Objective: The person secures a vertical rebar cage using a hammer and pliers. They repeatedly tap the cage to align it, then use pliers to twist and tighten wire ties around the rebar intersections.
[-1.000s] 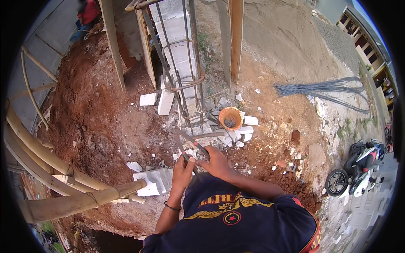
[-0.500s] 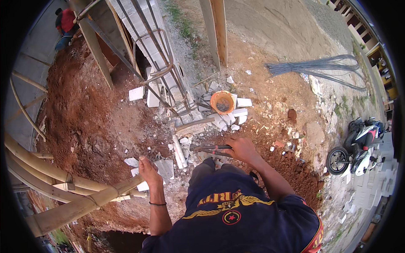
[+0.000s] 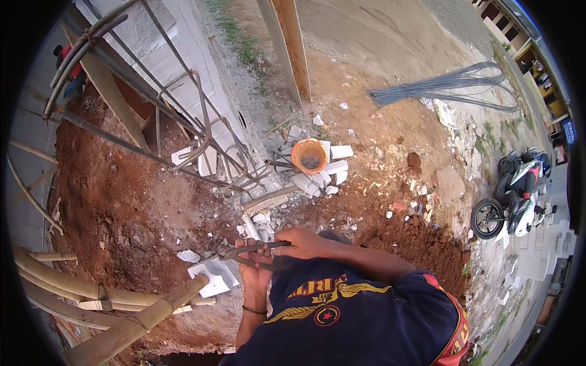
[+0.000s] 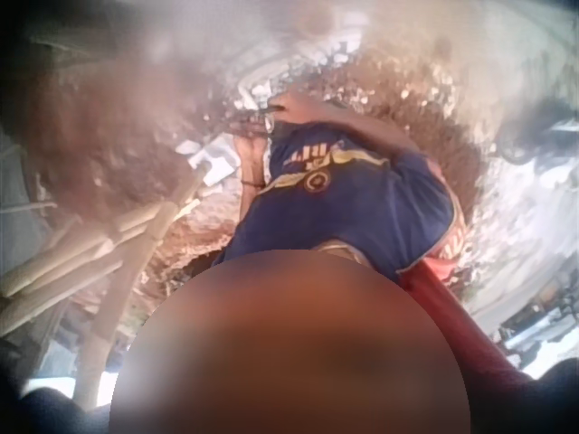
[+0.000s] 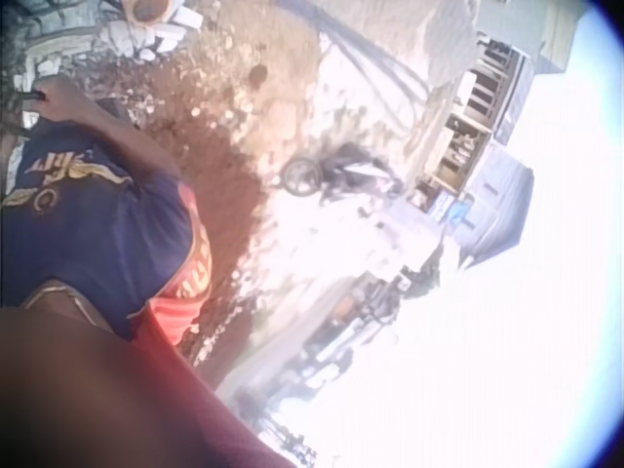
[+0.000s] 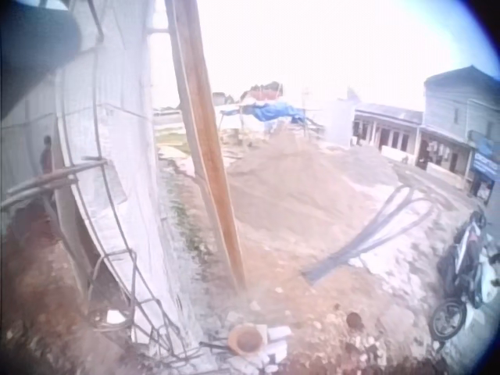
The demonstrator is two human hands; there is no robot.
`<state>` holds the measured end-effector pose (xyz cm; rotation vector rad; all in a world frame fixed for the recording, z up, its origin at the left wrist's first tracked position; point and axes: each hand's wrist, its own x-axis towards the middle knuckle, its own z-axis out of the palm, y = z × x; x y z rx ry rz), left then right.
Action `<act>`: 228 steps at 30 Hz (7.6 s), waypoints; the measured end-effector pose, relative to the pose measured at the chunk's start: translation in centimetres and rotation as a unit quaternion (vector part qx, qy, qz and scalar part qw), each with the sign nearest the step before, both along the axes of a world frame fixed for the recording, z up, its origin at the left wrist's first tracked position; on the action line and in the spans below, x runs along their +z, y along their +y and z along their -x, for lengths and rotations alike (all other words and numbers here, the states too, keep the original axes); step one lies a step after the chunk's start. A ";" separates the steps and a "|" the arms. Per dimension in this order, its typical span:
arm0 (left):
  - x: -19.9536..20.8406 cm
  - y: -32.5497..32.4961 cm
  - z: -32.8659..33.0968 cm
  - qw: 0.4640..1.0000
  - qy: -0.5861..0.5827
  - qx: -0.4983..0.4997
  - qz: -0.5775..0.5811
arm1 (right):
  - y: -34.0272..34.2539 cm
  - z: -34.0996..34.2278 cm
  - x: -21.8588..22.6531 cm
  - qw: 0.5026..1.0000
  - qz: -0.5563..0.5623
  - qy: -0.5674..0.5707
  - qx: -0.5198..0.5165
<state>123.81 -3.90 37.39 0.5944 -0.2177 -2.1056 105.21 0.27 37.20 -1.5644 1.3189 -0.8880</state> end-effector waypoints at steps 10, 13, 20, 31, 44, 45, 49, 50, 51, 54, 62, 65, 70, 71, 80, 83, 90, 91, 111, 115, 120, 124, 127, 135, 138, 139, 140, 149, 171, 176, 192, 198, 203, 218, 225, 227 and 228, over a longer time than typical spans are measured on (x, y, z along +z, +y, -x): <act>-4.7 0.4 6.3 0.987 -0.124 0.022 0.096 | -0.1 4.0 -8.4 0.992 -0.018 0.016 0.124; -9.2 1.7 8.8 0.979 -0.182 0.082 0.037 | -0.3 9.0 -13.7 0.980 0.034 0.086 0.175; -19.2 6.2 17.1 0.938 -0.221 0.238 -0.118 | -2.9 29.6 -35.5 0.905 -0.283 0.269 0.169; -27.5 12.0 23.8 0.910 -0.199 0.206 -0.299 | -12.8 32.9 -60.6 0.908 -0.353 0.224 0.023; -37.5 13.4 25.6 0.890 -0.236 0.161 -0.354 | -22.7 24.0 -74.3 0.953 -0.204 0.148 -0.167; -38.2 12.7 26.0 0.896 -0.232 0.156 -0.344 | -22.7 23.9 -73.8 0.948 -0.251 0.112 -0.163; -42.1 6.9 28.1 0.887 -0.329 0.081 -0.313 | -19.5 24.2 -67.1 0.948 -0.189 0.011 -0.256; -43.4 4.9 28.7 0.879 -0.376 0.051 -0.289 | -17.6 24.5 -64.3 0.937 -0.246 -0.037 -0.245; -44.8 2.8 29.1 0.876 -0.418 0.007 -0.241 | -15.7 24.4 -61.3 0.948 -0.224 -0.016 -0.227; -48.6 -2.4 30.6 0.861 -0.497 -0.039 -0.104 | -10.4 24.5 -53.1 0.983 -0.140 -0.040 -0.114; -48.6 -2.5 28.9 0.804 -0.575 -0.121 -0.094 | -9.1 32.8 -56.5 0.959 -0.281 -0.037 0.002; -45.6 0.1 27.5 0.767 -0.599 -0.216 -0.077 | -12.0 36.0 -66.0 0.838 -0.406 0.026 -0.363; -39.3 3.0 26.7 0.793 -0.543 -0.238 -0.138 | -14.4 34.9 -76.2 0.707 -0.515 -0.158 -0.458; -38.1 3.3 26.5 0.799 -0.532 -0.239 -0.145 | -15.0 34.6 -76.8 0.728 -0.474 -0.149 -0.472; -32.4 8.7 26.3 0.805 -0.532 -0.261 -0.024 | -15.5 37.2 -75.2 0.653 -0.551 -0.141 -0.500; -31.4 9.9 27.4 0.823 -0.500 -0.261 -0.073 | -14.4 37.0 -75.2 0.691 -0.532 -0.099 -0.479; -25.8 9.2 27.4 0.822 -0.509 -0.245 -0.070 | -16.2 35.5 -63.9 0.593 -0.339 -0.508 -0.525; -25.3 9.1 27.2 0.827 -0.514 -0.223 -0.048 | -15.3 35.3 -61.1 0.617 -0.336 -0.502 -0.504; -22.0 26.6 17.0 0.830 -0.555 0.038 -0.051 | 7.9 13.3 -23.2 0.856 -0.339 -0.025 0.389; -20.8 31.3 13.9 0.815 -0.557 0.112 -0.116 | -4.3 14.7 -20.4 0.998 0.005 0.069 0.007; -20.5 34.9 11.4 0.773 -0.575 0.155 -0.220 | -21.2 10.8 -24.8 0.922 0.256 0.284 0.056; -19.4 36.3 10.7 0.710 -0.605 0.322 -0.160 | -23.7 7.5 -29.9 0.888 0.280 0.354 0.087; -18.8 36.7 10.5 0.688 -0.591 0.359 -0.222 | -24.1 6.5 -31.4 0.871 0.239 0.424 0.071; -19.6 32.6 12.1 0.725 -0.550 0.354 -0.217 | -24.6 6.3 -31.7 0.879 0.208 0.426 0.047; -19.5 30.1 13.5 0.732 -0.545 0.353 -0.207 | -24.7 6.7 -31.8 0.885 0.230 0.393 0.095; -19.5 29.4 13.9 0.740 -0.534 0.348 -0.215 | -24.8 6.8 -31.7 0.883 0.229 0.396 0.108; -19.3 28.9 14.2 0.748 -0.523 0.335 -0.236 | -25.0 7.0 -31.6 0.885 0.235 0.379 0.133; -19.5 22.6 14.6 0.739 -0.548 0.327 -0.216 | -25.6 7.6 -29.0 0.850 0.157 0.431 0.257; -19.6 17.8 15.2 0.771 -0.507 0.361 -0.137 | -0.2 9.4 -19.1 0.822 -0.075 0.282 0.490; -17.6 22.2 12.8 0.746 -0.514 0.375 -0.198 | -9.9 6.4 -20.7 0.915 0.223 0.315 0.116; -11.1 33.7 0.3 0.648 -0.525 0.479 -0.275 | -3.0 -1.8 -14.5 0.823 0.220 0.338 0.400; -10.2 36.4 -4.9 0.602 -0.532 0.522 -0.286 | 7.3 -14.3 -14.5 0.685 0.233 0.296 0.623; -12.2 39.2 -11.2 0.542 -0.574 0.528 -0.313 | 13.7 -25.6 -18.1 0.645 0.183 0.254 0.697; 2.6 17.7 -42.0 0.664 -0.591 0.456 -0.042 | -2.1 -53.4 -14.1 0.773 0.131 -0.017 0.621; 9.4 13.1 -46.5 0.668 -0.572 0.475 0.036 | -4.1 -55.3 -0.9 0.801 0.295 0.079 0.515; 10.3 12.6 -48.1 0.666 -0.574 0.473 0.045 | -3.7 -55.7 1.8 0.823 0.292 0.068 0.482; 10.6 12.4 -49.0 0.666 -0.571 0.478 0.050 | -3.7 -56.0 2.9 0.834 0.285 0.059 0.469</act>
